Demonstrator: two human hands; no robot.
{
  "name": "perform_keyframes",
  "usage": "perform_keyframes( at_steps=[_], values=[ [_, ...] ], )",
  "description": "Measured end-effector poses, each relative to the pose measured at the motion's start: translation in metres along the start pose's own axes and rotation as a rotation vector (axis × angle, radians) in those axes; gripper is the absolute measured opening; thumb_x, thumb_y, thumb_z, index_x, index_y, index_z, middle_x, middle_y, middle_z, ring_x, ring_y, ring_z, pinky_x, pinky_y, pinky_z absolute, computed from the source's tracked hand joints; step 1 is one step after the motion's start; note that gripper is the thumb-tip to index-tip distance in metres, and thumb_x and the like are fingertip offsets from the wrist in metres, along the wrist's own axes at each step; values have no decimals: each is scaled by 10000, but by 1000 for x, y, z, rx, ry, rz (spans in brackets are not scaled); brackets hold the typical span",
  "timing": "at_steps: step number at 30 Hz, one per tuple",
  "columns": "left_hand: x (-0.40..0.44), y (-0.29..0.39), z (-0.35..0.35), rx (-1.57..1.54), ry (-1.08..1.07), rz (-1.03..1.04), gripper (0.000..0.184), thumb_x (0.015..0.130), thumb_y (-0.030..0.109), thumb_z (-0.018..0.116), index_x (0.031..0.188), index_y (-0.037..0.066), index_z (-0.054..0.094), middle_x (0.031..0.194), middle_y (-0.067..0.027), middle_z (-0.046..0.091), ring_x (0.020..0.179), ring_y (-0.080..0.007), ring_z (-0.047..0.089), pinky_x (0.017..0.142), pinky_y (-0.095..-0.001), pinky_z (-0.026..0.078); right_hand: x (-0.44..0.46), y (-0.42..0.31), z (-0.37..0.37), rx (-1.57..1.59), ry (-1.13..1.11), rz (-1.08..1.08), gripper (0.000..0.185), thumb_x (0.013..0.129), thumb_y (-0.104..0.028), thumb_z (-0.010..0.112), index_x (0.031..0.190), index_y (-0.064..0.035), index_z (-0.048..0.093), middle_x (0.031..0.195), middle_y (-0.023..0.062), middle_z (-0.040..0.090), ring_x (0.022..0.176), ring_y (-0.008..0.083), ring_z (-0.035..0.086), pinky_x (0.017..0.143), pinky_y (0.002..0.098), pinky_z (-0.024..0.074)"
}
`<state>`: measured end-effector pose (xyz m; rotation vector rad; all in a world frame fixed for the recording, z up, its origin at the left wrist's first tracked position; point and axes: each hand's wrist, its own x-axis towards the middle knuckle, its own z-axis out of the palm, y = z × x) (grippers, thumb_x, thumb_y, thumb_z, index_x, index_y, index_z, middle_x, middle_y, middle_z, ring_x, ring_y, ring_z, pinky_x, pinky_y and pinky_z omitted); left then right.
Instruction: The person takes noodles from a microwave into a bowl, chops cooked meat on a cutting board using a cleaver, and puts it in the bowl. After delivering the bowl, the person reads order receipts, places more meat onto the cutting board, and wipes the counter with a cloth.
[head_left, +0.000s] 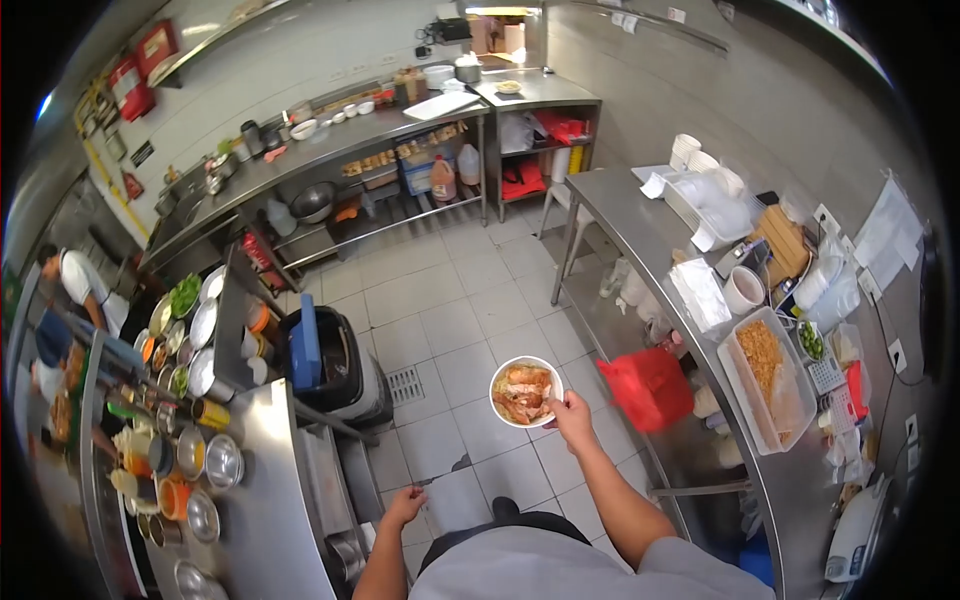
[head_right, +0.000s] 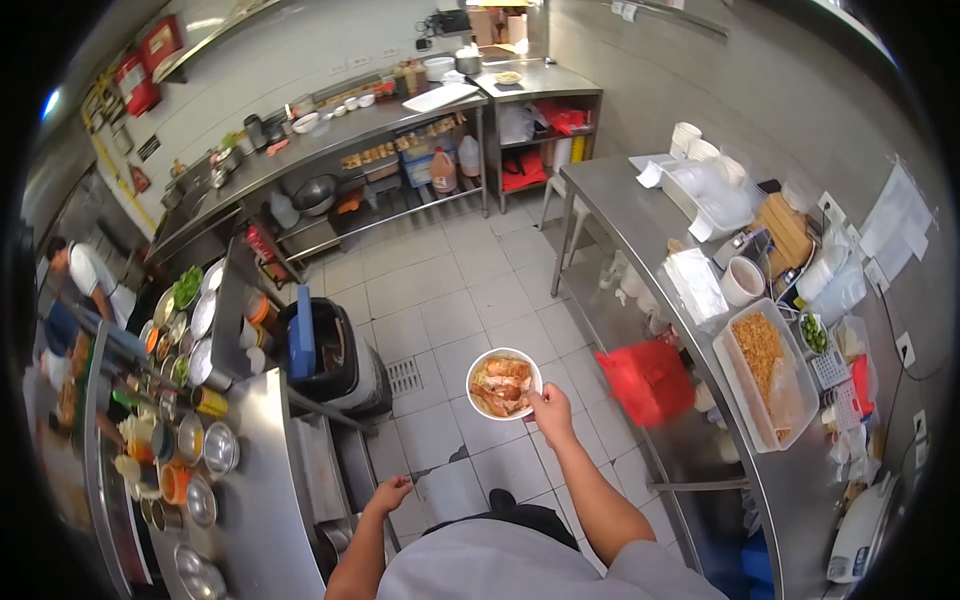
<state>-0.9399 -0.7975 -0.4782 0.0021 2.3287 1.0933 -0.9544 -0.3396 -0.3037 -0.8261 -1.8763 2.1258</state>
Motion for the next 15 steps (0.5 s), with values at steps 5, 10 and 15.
perform_keyframes(
  at_steps=[5,10,15],
  values=[
    [62,-27,-9,13,-79,-189,478,910,386,765,1228,34,702,1061,-143,750,987,-261,705,873,-390,553,44,-21,-9,21,63,42,237,961,-127,661,796,-35,518,763,64,600,592,166,659,490,324,599],
    [149,-22,-41,-126,-126,-448,447,913,373,756,1232,65,703,871,-70,717,728,-193,665,622,-380,543,114,-43,16,-33,51,29,215,969,-140,667,823,-42,543,777,65,627,607,166,671,509,330,607],
    [301,-9,-77,-223,-181,-406,474,925,428,741,1279,121,671,1049,-52,711,808,-191,647,611,-379,537,229,-74,97,-142,-21,59,238,966,-151,672,818,-21,539,767,79,605,614,187,683,509,345,617]
  ],
)
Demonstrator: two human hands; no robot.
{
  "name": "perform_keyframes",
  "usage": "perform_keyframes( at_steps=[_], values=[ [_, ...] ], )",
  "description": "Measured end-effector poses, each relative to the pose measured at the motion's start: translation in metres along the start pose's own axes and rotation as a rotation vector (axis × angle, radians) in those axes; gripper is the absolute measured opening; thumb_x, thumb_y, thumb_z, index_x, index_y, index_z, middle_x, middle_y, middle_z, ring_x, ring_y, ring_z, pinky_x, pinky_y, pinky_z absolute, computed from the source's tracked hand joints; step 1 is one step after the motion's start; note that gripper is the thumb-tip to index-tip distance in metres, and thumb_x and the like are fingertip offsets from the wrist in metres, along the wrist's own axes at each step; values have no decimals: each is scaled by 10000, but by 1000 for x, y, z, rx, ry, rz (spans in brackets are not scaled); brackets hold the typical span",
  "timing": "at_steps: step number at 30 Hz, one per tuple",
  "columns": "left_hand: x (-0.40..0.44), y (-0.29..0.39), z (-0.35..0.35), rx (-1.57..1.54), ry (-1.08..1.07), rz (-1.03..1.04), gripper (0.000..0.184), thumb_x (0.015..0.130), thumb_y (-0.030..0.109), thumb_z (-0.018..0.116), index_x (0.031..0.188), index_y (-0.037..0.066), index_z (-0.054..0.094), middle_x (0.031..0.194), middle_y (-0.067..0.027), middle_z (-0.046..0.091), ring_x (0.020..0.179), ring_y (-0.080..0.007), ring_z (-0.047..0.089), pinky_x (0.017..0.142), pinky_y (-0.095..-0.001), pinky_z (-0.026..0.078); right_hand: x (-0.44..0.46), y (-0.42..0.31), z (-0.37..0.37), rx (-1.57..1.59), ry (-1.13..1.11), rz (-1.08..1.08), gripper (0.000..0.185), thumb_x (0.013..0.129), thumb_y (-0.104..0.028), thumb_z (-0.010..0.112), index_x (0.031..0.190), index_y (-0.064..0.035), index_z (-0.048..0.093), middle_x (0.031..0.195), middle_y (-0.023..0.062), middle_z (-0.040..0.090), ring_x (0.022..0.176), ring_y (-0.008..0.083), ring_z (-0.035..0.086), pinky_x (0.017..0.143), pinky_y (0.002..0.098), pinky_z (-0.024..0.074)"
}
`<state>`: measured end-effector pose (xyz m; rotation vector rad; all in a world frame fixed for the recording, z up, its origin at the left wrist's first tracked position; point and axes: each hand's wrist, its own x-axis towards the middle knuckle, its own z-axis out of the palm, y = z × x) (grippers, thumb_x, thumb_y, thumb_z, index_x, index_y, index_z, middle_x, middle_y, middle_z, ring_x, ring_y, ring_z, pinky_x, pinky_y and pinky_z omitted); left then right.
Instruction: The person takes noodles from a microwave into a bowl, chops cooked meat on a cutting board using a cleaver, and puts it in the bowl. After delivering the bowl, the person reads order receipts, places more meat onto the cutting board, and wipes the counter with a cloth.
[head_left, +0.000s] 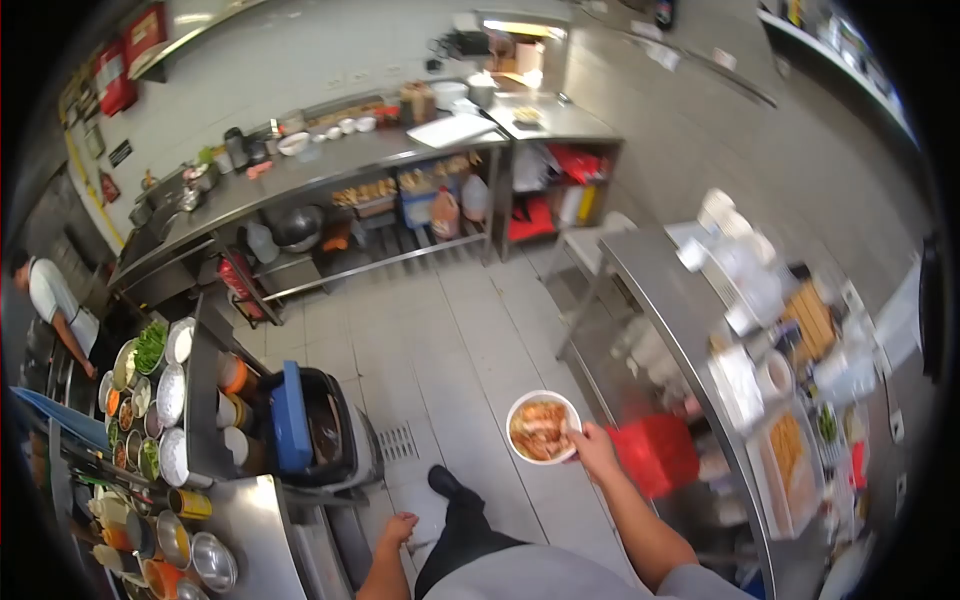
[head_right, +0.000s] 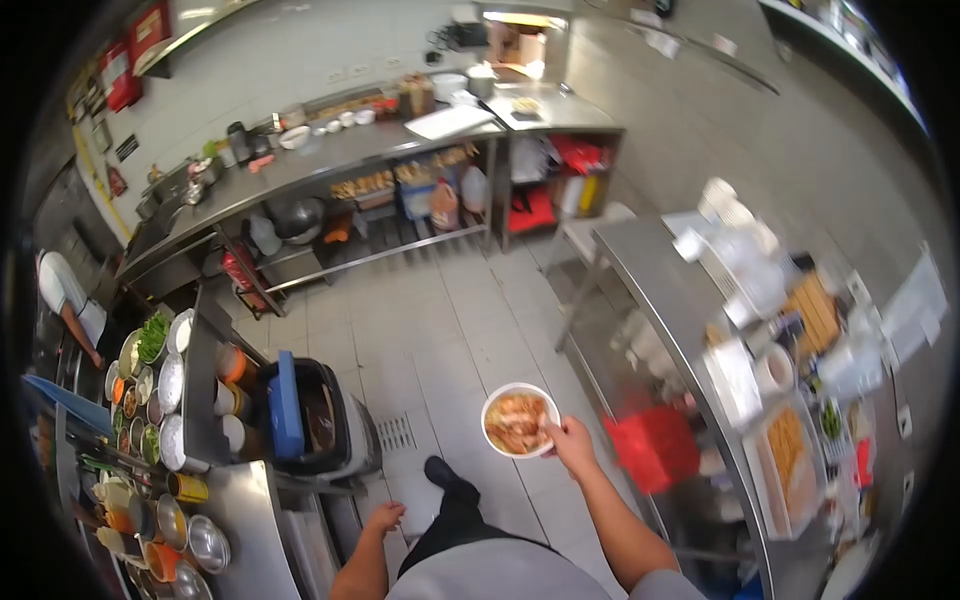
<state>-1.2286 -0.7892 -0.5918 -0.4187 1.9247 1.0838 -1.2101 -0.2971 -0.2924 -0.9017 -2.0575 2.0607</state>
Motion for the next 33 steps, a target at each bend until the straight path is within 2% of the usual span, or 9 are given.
perform_keyframes(
  at_steps=[3,5,7,11,19,24,28,30,33],
  values=[
    [61,67,-42,-15,42,54,455,933,424,732,1262,114,689,1050,-71,719,810,-189,652,602,-379,538,83,-30,60,-50,-64,38,200,958,-120,653,831,-10,544,800,114,642,638,214,711,522,360,631],
    [92,108,-74,157,70,238,464,915,450,732,1210,92,718,976,-142,753,927,-275,718,780,-422,571,138,-57,101,-55,-103,75,183,954,-105,643,835,-8,545,815,129,655,639,224,717,523,363,633],
    [117,150,-117,164,99,323,464,924,428,732,1213,65,715,1018,-136,750,926,-250,708,793,-396,570,187,-79,140,-43,-136,111,117,972,-101,619,958,14,607,879,137,692,663,238,722,550,360,632],
    [138,235,-221,144,236,422,464,933,384,737,1202,7,717,1071,-156,755,991,-246,708,900,-355,550,288,-141,228,-71,-144,43,139,959,-108,634,884,-20,556,803,136,681,599,233,703,533,355,623],
    [176,250,-362,-195,480,208,369,945,313,724,1152,8,741,1028,-132,754,938,-228,702,830,-352,567,541,-282,448,-12,-292,-124,137,953,-145,646,979,-22,591,835,112,692,669,210,706,570,340,614],
    [194,246,-400,-433,208,-261,462,919,405,748,1236,68,733,1071,-86,764,911,-256,717,812,-379,580,712,-386,619,175,-442,-168,152,973,-127,609,1047,5,596,889,131,715,706,223,735,544,319,603],
    [209,286,-418,-574,411,-342,463,936,418,732,1242,71,735,1064,-88,756,950,-257,707,855,-388,571,865,-443,761,204,-476,-161,210,996,-162,575,1117,9,583,856,147,704,607,245,704,511,346,614],
    [212,325,-423,-703,578,-152,475,947,420,717,1257,61,728,1100,-115,761,1008,-270,707,914,-402,560,909,-471,816,111,-478,-172,276,1008,-222,607,1172,0,587,836,140,679,637,216,682,548,309,609],
    [242,337,-435,-503,705,-54,509,957,408,700,1274,10,697,1209,-199,735,1110,-307,701,976,-400,538,997,-466,891,82,-487,-95,390,982,-252,674,1273,-14,571,1116,141,630,844,238,667,729,359,615]
  ],
)
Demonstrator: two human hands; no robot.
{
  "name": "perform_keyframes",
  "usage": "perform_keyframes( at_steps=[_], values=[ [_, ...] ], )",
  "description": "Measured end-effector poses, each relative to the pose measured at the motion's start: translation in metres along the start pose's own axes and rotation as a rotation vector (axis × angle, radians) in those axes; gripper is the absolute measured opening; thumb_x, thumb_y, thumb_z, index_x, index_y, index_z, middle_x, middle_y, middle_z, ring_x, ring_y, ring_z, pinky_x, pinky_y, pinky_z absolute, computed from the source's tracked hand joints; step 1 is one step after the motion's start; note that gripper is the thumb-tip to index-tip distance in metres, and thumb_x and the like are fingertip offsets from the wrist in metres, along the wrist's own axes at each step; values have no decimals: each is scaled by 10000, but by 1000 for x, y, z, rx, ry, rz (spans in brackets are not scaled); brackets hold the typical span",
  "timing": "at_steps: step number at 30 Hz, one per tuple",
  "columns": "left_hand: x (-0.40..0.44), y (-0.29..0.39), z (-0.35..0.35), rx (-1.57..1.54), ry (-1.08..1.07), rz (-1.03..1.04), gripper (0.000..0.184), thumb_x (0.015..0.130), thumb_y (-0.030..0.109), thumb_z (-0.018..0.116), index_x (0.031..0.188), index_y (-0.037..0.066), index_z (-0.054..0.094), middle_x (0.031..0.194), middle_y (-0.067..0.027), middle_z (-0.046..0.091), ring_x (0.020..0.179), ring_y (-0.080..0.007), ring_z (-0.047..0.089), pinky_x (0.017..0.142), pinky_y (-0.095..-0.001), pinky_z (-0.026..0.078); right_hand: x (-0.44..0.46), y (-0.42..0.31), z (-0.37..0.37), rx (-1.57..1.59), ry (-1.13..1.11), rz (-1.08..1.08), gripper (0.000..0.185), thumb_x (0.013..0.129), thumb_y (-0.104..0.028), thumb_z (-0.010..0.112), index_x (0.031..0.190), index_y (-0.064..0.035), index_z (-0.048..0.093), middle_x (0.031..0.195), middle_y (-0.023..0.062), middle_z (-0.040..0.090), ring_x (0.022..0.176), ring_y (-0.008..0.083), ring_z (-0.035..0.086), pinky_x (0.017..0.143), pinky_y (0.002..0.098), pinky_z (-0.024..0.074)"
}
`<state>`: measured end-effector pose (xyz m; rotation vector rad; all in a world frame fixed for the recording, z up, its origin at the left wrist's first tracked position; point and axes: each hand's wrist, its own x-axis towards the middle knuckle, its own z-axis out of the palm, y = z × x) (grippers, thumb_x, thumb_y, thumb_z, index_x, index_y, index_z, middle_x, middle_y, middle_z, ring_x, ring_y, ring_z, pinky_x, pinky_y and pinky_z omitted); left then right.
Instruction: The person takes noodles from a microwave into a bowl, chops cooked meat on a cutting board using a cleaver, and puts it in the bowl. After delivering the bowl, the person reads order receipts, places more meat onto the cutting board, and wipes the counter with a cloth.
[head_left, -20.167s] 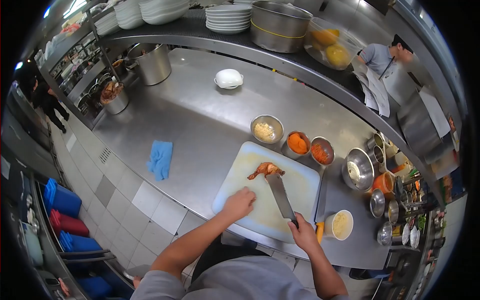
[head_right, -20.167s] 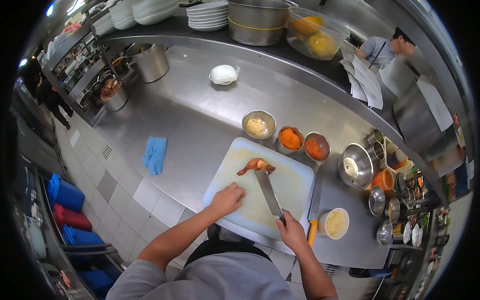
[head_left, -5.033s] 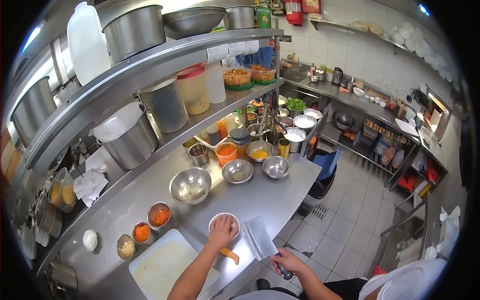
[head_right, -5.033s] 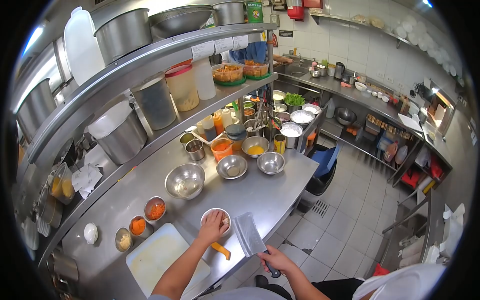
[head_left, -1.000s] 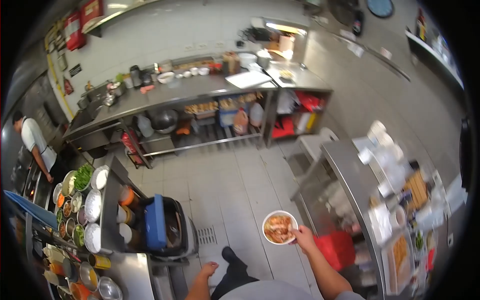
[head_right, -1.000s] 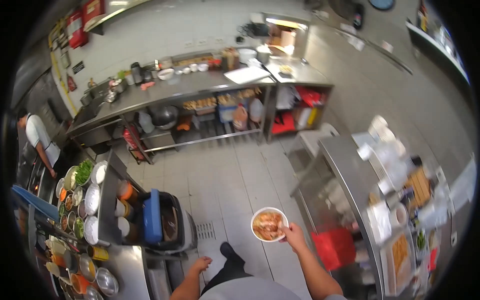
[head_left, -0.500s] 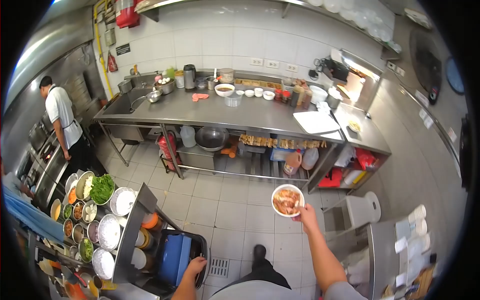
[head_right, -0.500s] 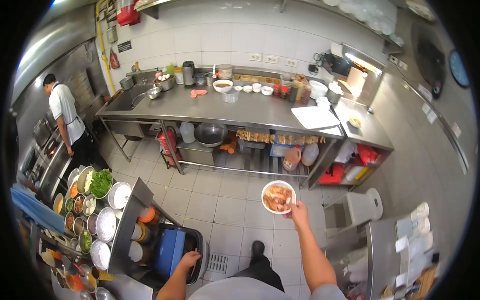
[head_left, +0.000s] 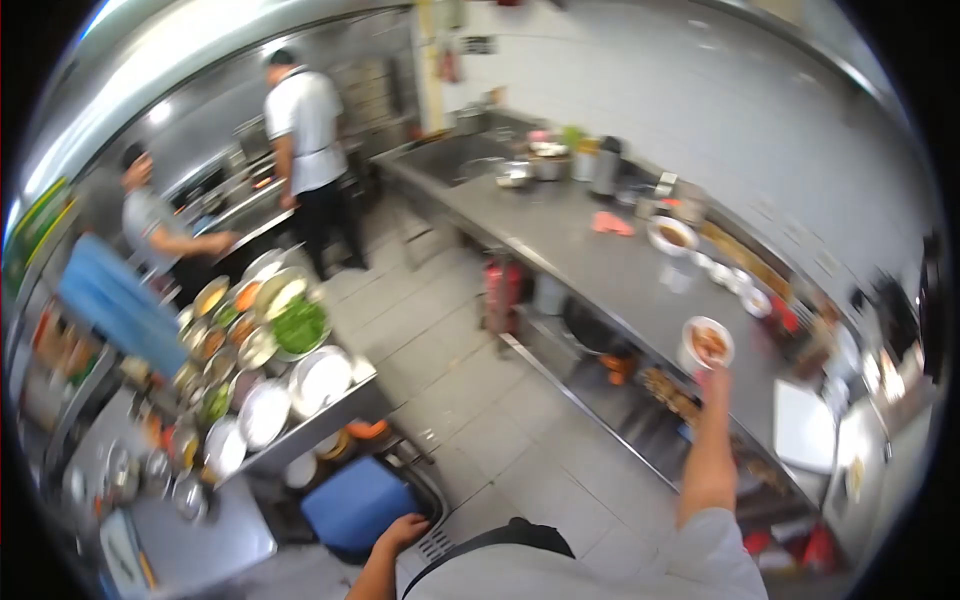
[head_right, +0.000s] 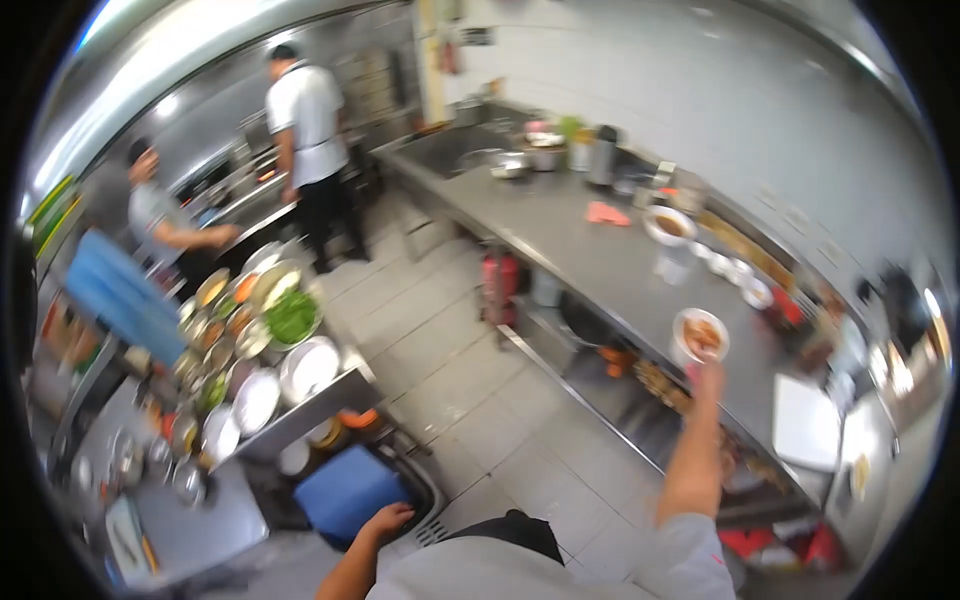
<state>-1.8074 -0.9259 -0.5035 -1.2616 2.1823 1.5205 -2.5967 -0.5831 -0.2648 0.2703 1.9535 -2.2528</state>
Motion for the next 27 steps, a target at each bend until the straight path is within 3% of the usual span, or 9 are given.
perform_keyframes(
  at_steps=[3,4,7,9,11,13,16,19,27],
  values=[
    [-1,19,22,-63,50,32,542,962,433,691,1329,34,664,1264,-195,720,1160,-329,690,1000,-415,533,74,35,1,-127,-44,14,479,926,-342,770,1259,-44,598,1169,130,600,999,272,628,873,379,565],
    [-1,17,31,-95,63,1,557,964,437,690,1356,44,649,1266,-189,722,1164,-330,689,1004,-413,532,102,53,3,37,-62,57,482,960,-350,724,1347,-80,624,927,72,598,754,215,610,713,340,582],
    [-33,28,43,-174,69,-39,562,967,440,682,1386,68,634,1297,-195,707,1206,-337,669,1040,-416,511,131,96,16,248,-29,56,465,1023,-426,610,1333,-81,582,1201,118,612,1008,260,627,899,409,567],
    [-57,-4,66,-199,161,-43,552,967,440,679,1377,72,643,1305,-202,701,1221,-343,660,1051,-421,504,51,92,66,13,68,-28,374,1063,-430,552,1013,-70,641,776,45,581,680,183,574,615,317,507],
    [-88,-23,82,-181,179,-136,548,963,456,673,1358,78,660,1317,-213,691,1255,-358,637,1074,-434,486,-56,122,125,-190,-269,-167,500,1081,-465,492,729,-116,558,543,-11,422,475,171,471,459,323,429],
    [-130,-51,98,-271,307,-218,550,958,471,672,1345,81,671,1314,-212,691,1257,-363,635,1073,-440,486,-123,247,178,-60,-551,124,408,1054,-546,511,852,-192,538,668,-23,477,473,131,446,384,267,362],
    [-207,-96,114,-352,426,-434,552,942,498,674,1305,83,698,1300,-205,698,1248,-366,637,1065,-453,492,-326,324,219,-897,-1470,267,105,1007,-212,594,1057,-121,609,807,15,608,553,106,510,452,285,418],
    [-270,-172,150,-436,519,-540,541,928,496,680,1278,83,713,1288,-203,705,1233,-370,643,1050,-456,500,-551,325,230,-1033,-2241,-453,290,967,-339,714,1040,-59,740,943,93,747,805,212,701,718,360,566],
    [-465,-321,186,-563,851,-557,544,913,508,687,1289,115,710,1255,-197,718,1147,-356,686,989,-456,532,-911,370,175,-1141,-2765,-588,383,974,-420,704,1150,-80,713,987,94,758,921,218,711,835,365,555]
  ],
)
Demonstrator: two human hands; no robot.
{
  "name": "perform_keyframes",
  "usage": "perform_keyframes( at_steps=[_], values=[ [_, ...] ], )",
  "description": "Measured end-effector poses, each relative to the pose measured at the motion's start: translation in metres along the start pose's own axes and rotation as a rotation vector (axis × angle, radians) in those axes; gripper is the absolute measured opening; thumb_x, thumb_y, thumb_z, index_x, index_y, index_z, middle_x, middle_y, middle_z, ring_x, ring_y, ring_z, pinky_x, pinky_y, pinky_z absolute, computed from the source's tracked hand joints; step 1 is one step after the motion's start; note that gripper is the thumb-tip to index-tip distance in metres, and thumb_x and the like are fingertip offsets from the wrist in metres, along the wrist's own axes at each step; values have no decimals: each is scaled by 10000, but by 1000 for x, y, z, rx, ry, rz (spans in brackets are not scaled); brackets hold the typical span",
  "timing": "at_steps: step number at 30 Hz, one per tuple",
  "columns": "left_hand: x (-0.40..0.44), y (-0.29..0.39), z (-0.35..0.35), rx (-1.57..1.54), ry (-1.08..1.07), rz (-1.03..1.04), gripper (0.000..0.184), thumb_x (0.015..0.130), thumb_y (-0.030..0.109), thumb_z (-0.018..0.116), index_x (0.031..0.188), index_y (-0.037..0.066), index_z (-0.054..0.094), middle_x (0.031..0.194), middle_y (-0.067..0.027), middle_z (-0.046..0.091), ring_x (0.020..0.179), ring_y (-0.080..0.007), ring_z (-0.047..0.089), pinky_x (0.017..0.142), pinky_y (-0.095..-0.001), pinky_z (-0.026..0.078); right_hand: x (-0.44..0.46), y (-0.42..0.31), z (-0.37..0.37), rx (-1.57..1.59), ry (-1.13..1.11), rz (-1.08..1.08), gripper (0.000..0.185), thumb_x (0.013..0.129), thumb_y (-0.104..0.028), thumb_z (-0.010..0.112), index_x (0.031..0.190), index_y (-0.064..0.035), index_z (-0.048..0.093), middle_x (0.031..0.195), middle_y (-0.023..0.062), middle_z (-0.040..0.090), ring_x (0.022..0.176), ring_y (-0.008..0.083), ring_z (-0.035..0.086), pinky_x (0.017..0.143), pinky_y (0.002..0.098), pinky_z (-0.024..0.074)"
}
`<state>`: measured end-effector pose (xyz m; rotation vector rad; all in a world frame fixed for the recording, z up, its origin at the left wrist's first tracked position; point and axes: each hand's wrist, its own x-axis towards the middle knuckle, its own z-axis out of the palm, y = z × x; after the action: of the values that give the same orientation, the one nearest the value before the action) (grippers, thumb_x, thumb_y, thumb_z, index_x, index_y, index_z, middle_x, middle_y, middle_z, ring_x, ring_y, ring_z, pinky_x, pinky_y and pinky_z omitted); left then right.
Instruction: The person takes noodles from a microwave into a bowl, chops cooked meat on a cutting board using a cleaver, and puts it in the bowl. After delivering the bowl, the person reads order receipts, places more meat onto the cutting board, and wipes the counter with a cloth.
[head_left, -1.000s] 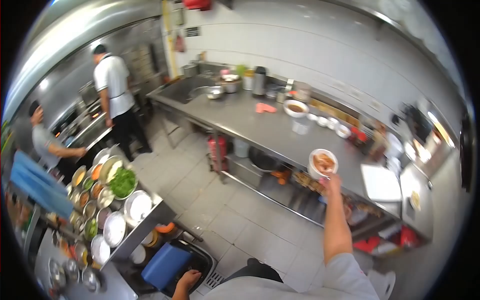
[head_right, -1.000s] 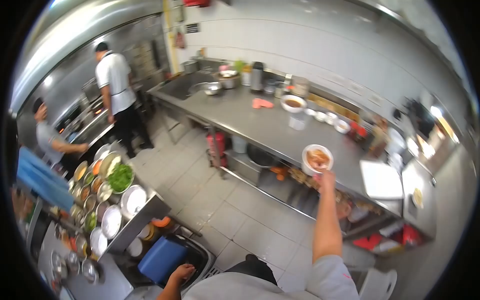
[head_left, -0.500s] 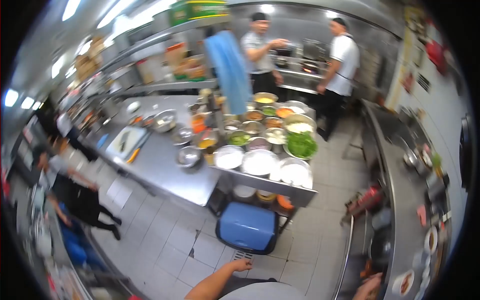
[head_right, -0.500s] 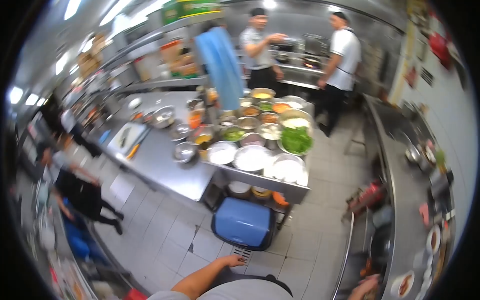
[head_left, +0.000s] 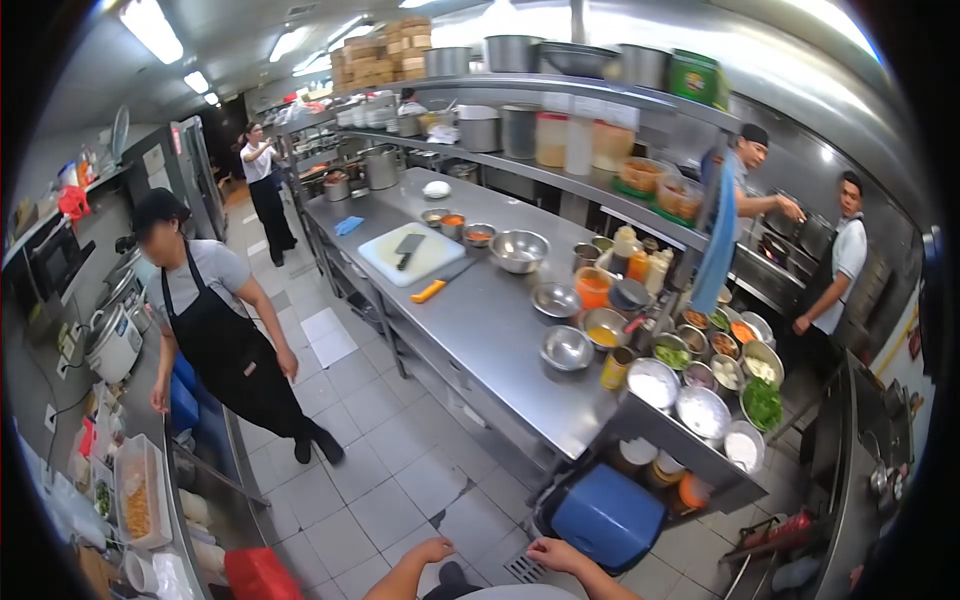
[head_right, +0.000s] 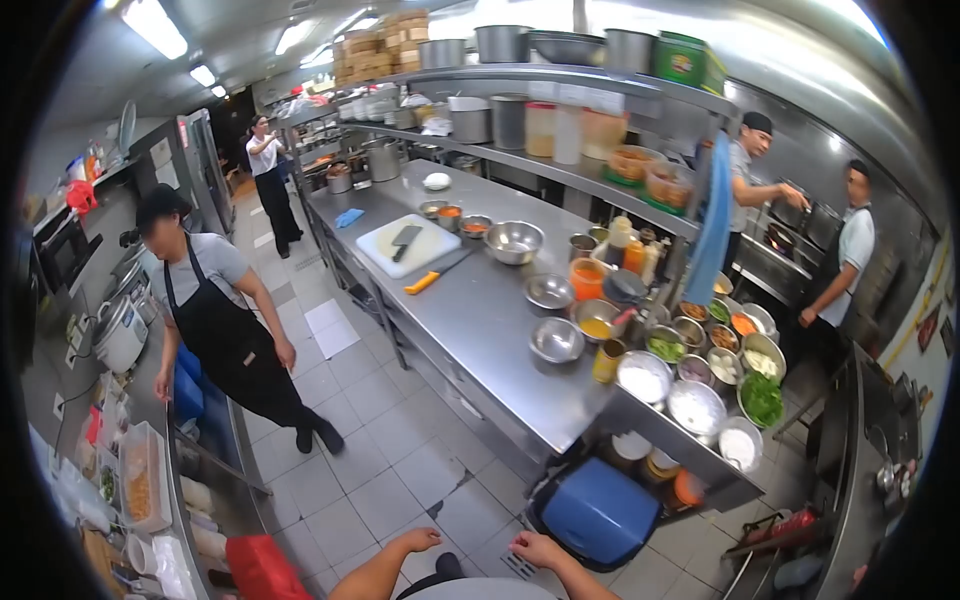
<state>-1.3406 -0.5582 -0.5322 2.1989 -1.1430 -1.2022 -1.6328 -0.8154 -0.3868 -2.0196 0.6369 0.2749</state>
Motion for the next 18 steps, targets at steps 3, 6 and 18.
perform_keyframes(
  at_steps=[3,6,18],
  values=[
    [-22,-40,-82,-236,-85,-353,591,915,509,715,1348,110,673,1217,-181,736,1092,-311,700,932,-430,557,62,-35,21,27,-179,8,392,981,-453,695,1126,-90,720,980,66,754,897,184,688,812,349,547],
    [-21,-93,-152,-148,42,-324,604,924,524,686,1360,105,665,1164,-171,746,996,-307,715,875,-421,561,112,-65,27,101,-168,30,383,999,-464,672,1083,-95,726,877,23,711,792,120,650,715,302,528],
    [158,-133,-324,-441,-23,-349,532,939,393,739,1378,112,631,1121,-94,729,922,-230,687,701,-368,569,344,-224,-135,347,135,-68,262,1033,-350,668,1056,-92,710,837,-14,657,737,78,596,661,262,505]
  ],
)
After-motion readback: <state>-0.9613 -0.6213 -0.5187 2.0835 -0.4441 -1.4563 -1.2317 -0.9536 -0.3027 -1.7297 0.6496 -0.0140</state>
